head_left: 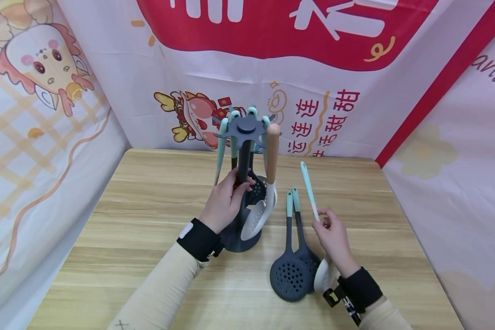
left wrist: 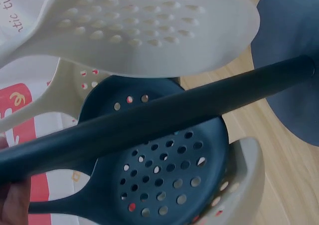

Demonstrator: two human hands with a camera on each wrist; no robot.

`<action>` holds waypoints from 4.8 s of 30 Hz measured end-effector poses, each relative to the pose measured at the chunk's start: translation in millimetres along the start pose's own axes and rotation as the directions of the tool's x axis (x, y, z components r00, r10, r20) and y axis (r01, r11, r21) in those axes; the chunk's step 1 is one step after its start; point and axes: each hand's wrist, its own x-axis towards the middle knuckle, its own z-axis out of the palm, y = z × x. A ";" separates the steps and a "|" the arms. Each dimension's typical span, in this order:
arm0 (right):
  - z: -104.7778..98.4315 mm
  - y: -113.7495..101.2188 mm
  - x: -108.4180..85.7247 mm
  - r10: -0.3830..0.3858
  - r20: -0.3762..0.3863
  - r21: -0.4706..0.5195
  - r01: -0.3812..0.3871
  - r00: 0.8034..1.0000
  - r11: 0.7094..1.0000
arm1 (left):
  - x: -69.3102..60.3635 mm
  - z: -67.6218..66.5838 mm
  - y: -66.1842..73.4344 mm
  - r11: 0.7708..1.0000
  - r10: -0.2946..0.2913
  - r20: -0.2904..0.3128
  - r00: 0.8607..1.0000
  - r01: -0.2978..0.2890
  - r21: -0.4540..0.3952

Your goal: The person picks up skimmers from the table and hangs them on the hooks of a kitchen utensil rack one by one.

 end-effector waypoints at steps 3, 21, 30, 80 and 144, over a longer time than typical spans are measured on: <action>0.0 -1.0 -1.9 -0.004 -0.005 0.005 0.004 1.000 1.000 | 0.3 -3.4 -1.9 1.000 0.025 0.054 0.998 -0.024 -0.013; 0.4 -1.6 -7.4 -0.026 -0.005 0.034 0.026 1.000 0.999 | -1.2 -11.1 -8.7 0.999 0.000 0.042 0.999 0.002 -0.054; -3.5 -9.3 -11.6 -0.012 0.002 0.073 0.012 1.000 0.997 | -2.7 -6.6 -7.9 0.999 0.048 -0.047 0.998 -0.048 -0.013; -7.8 -27.3 -33.9 -0.115 -0.010 0.212 0.114 0.993 0.971 | -4.4 -1.2 -0.8 1.000 0.010 0.049 0.999 -0.010 0.010; -10.3 -37.9 -45.1 -0.114 0.008 0.264 0.108 0.993 0.958 | -9.7 14.5 -3.6 0.992 0.052 -0.156 0.986 -0.033 0.123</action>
